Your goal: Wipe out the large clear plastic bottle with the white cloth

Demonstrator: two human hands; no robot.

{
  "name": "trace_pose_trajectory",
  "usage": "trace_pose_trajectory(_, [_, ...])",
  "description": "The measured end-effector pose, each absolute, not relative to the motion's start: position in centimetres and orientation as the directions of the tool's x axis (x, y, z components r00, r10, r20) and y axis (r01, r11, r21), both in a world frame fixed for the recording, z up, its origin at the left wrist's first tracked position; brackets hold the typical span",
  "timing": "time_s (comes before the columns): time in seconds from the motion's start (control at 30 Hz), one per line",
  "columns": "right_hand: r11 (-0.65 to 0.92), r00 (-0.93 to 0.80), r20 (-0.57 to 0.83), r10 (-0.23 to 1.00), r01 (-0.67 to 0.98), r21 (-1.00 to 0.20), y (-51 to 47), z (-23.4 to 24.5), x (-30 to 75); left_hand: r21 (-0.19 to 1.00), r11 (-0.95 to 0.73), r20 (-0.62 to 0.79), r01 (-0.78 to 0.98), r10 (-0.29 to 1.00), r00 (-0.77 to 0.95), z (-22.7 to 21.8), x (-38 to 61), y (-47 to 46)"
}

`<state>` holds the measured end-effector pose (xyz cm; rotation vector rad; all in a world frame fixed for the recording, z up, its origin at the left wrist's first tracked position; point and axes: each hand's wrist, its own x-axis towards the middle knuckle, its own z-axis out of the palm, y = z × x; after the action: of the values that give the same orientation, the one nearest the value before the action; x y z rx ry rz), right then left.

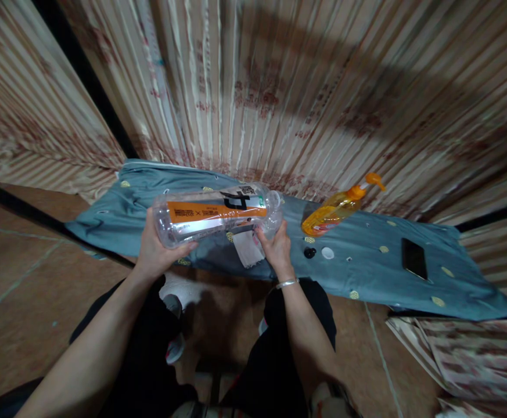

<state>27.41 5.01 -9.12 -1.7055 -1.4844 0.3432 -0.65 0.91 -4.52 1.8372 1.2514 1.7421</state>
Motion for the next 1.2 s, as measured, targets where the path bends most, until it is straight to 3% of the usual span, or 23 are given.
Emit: trace_pose_trajectory(1.2, [0.057,0.257,0.317,0.913,0.690,-0.722,5.14,-9.44,27.68,0.744,-0.559,0.635,0.365,0.763,-0.125,-4.25,-0.73,0.86])
